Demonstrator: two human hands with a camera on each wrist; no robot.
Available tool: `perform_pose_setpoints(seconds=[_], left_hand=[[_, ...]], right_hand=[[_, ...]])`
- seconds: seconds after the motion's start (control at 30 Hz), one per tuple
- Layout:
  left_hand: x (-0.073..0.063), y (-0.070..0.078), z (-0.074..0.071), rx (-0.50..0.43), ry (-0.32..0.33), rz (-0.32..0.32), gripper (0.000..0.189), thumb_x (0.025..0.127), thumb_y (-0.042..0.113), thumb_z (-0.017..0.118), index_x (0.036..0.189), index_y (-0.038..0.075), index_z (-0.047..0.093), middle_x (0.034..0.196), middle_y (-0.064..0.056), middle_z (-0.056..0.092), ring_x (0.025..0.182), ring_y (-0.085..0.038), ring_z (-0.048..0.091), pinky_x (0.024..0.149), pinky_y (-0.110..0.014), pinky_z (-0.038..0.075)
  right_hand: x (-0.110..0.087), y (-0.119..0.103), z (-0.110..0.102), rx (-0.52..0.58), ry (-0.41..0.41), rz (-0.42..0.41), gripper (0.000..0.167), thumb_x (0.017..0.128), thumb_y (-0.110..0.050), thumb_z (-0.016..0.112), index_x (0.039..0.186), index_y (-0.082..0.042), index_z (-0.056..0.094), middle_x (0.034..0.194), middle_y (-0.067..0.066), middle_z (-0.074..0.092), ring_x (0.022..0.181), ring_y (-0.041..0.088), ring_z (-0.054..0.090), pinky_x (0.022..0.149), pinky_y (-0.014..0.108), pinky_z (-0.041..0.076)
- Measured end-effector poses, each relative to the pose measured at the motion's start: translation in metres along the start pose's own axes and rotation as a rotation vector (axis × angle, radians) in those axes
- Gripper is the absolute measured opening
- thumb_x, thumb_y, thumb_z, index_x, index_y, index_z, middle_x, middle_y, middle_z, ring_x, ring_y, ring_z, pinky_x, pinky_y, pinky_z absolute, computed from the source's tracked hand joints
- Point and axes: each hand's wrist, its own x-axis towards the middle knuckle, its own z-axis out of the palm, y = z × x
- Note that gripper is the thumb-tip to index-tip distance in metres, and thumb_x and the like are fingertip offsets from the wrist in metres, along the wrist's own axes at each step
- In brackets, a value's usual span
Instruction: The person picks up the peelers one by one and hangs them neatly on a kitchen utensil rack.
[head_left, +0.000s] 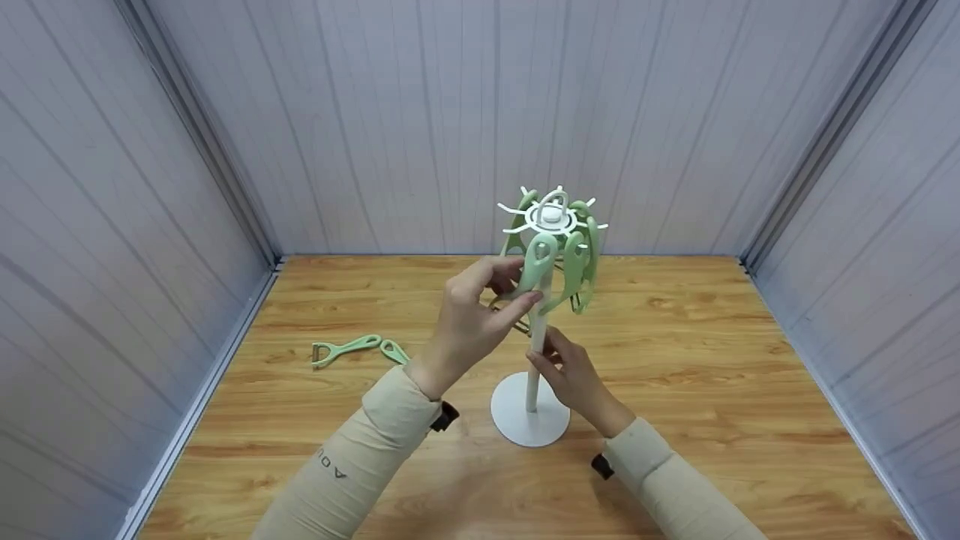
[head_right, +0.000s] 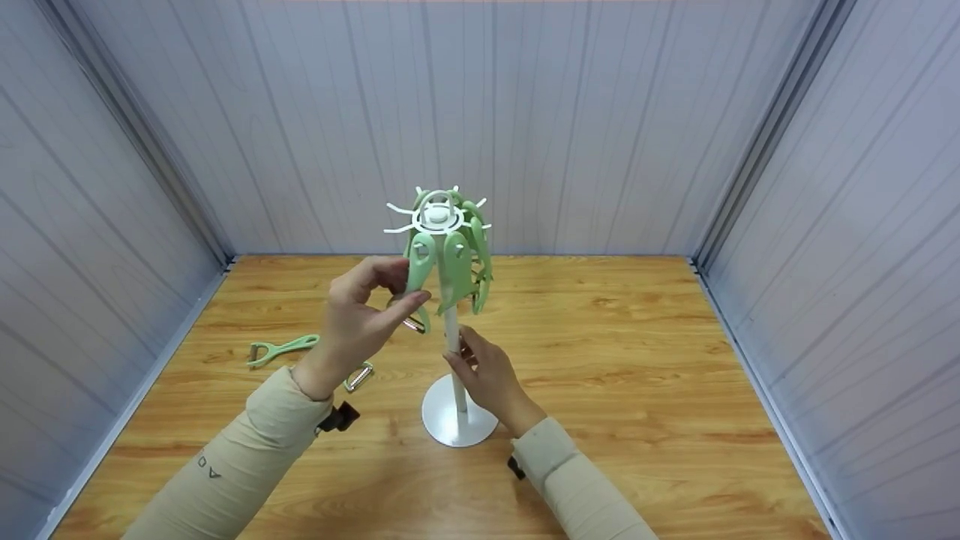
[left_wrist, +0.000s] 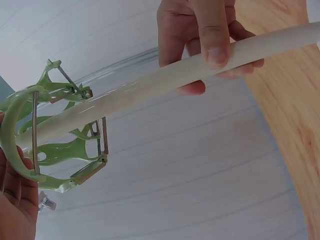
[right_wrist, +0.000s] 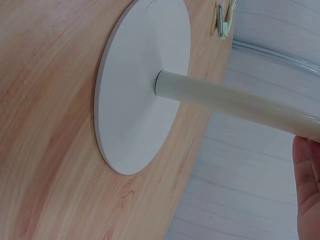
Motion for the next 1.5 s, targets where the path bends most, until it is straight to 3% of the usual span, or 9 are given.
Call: perform_pose_setpoints(seconds=[0.27,0.43,0.57,0.73,0.93,1.17,1.33,1.5], left_hand=[[-0.006,-0.004,0.0,0.031,-0.01,-0.008,0.034,0.092,0.006,0.088,0.12,-0.006,0.072,0.101,-0.016,0.078,0.089,-0.027,0.074,0.079,-0.035,0.062],[-0.012,-0.009,-0.002,0.05,-0.015,-0.027,0.035,0.092,0.008,0.088,0.12,-0.006,0.072,0.103,-0.016,0.078,0.09,-0.029,0.075,0.08,-0.036,0.063],[-0.017,-0.016,-0.006,0.052,-0.02,-0.038,0.034,0.092,0.007,0.088,0.12,-0.005,0.073,0.105,-0.016,0.079,0.091,-0.029,0.075,0.079,-0.036,0.063],[-0.023,-0.025,-0.015,0.07,-0.017,-0.057,0.033,0.092,0.007,0.088,0.12,-0.004,0.073,0.104,-0.015,0.079,0.09,-0.028,0.074,0.078,-0.036,0.062],[-0.033,-0.039,-0.03,0.127,-0.007,-0.119,0.03,0.093,0.008,0.087,0.118,-0.002,0.074,0.103,-0.014,0.078,0.089,-0.028,0.073,0.078,-0.038,0.062],[-0.046,-0.054,-0.046,0.185,-0.012,-0.186,0.031,0.092,0.008,0.088,0.118,-0.003,0.074,0.102,-0.016,0.078,0.09,-0.029,0.074,0.077,-0.041,0.063],[-0.055,-0.062,-0.054,0.214,-0.024,-0.225,0.03,0.093,0.008,0.087,0.118,-0.002,0.074,0.101,-0.015,0.077,0.09,-0.03,0.073,0.077,-0.037,0.062],[-0.063,-0.069,-0.06,0.223,-0.033,-0.258,0.03,0.093,0.01,0.088,0.117,-0.002,0.075,0.101,-0.014,0.077,0.089,-0.026,0.072,0.076,-0.043,0.063]], right_hand=[[0.0,-0.002,0.0,-0.001,0.008,0.014,0.025,0.107,-0.002,0.063,0.131,-0.005,0.059,0.1,0.006,0.071,0.09,0.015,0.07,0.079,0.032,0.062],[0.0,-0.001,0.001,0.001,0.012,0.02,0.032,0.106,-0.001,0.064,0.137,0.002,0.058,0.099,0.007,0.072,0.089,0.015,0.07,0.079,0.033,0.063],[0.001,-0.001,0.0,-0.009,0.007,0.012,0.029,0.106,-0.002,0.065,0.133,0.006,0.058,0.099,0.008,0.072,0.089,0.015,0.07,0.078,0.032,0.063],[0.001,-0.002,0.001,-0.021,0.014,-0.008,0.025,0.106,-0.002,0.066,0.129,0.002,0.059,0.1,0.008,0.072,0.088,0.017,0.071,0.077,0.033,0.064],[0.0,-0.002,0.001,-0.005,0.021,0.009,0.028,0.106,-0.002,0.064,0.134,0.0,0.06,0.101,0.008,0.073,0.09,0.017,0.072,0.08,0.033,0.064],[0.001,-0.003,0.001,0.016,0.024,0.023,0.023,0.108,-0.004,0.065,0.129,0.0,0.06,0.101,0.007,0.072,0.09,0.013,0.07,0.079,0.029,0.063],[0.001,-0.004,0.001,0.026,0.021,0.02,0.027,0.107,-0.003,0.065,0.132,0.0,0.059,0.1,0.007,0.07,0.089,0.01,0.067,0.079,0.027,0.062],[0.001,-0.006,0.0,0.027,0.017,0.027,0.031,0.107,-0.005,0.065,0.138,0.0,0.059,0.1,0.007,0.071,0.089,0.011,0.068,0.079,0.027,0.062]])
